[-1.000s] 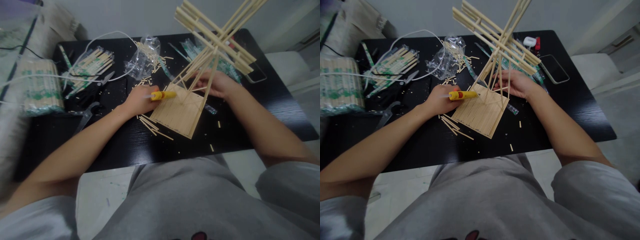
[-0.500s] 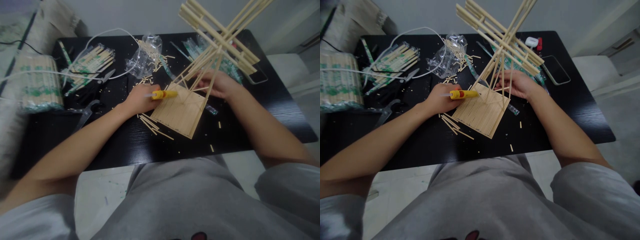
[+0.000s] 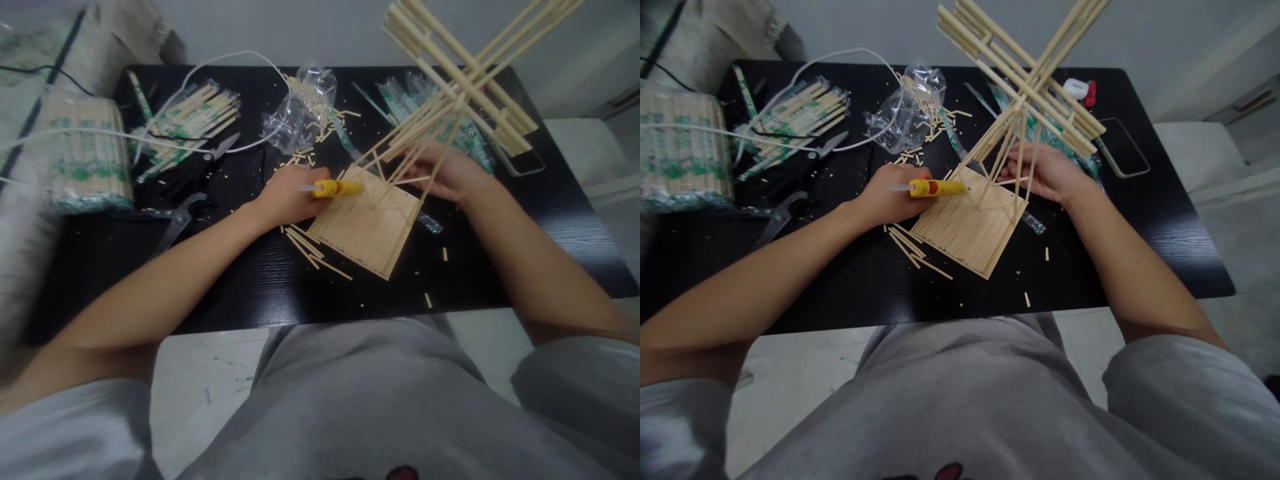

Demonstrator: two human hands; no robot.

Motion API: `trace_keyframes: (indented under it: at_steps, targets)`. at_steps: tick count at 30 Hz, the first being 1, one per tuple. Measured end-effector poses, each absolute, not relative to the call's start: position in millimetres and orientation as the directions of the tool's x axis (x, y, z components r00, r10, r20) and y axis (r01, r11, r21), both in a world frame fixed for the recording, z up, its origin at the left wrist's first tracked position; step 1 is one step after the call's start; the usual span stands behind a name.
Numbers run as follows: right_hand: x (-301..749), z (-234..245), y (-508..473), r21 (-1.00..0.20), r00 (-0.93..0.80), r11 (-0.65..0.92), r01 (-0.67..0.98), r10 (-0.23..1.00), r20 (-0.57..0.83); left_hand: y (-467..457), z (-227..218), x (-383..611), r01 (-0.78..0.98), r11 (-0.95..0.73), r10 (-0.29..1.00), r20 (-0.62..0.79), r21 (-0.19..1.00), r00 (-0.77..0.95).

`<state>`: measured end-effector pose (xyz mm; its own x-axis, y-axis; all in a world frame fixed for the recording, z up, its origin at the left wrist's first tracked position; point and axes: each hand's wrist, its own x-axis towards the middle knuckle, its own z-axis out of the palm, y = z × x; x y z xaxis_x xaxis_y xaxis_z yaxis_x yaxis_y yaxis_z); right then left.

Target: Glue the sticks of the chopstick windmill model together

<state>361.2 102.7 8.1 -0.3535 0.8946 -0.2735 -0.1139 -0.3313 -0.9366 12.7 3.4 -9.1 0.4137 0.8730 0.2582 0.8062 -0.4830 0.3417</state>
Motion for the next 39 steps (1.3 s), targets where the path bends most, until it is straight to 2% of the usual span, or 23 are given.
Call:
trace_keyframes:
  at_steps: [8, 14, 19, 33, 39]
  targets:
    - [350.5, 20.1, 96.2, -0.93, -0.359, -0.366, -0.036, 0.873, -0.329, 4.5, -9.4, 7.2, 0.782, -0.532, 0.844, 0.274, 0.324, 0.46]
    - [349.9, 24.6, 94.3, -0.922, -0.426, -0.385, -0.046, 0.842, -0.33, 5.4, -13.0, 1.5, 0.768, -0.563, 0.819, 0.335, 0.306, 0.467]
    - [352.9, 17.6, 99.9, -0.91, -0.47, -0.408, -0.072, 0.819, -0.33, 4.6, -9.5, -1.5, 0.767, -0.566, 0.818, 0.322, 0.302, 0.477]
    - [351.2, 0.3, 108.3, -0.911, -0.575, -0.358, -0.203, 0.797, -0.185, 4.7, -5.8, -6.5, 0.777, -0.535, 0.841, 0.289, 0.331, 0.457]
    - [349.7, -3.3, 110.1, -0.921, -0.596, -0.327, -0.21, 0.79, -0.144, 5.6, -7.3, -8.9, 0.788, -0.514, 0.856, 0.268, 0.34, 0.443]
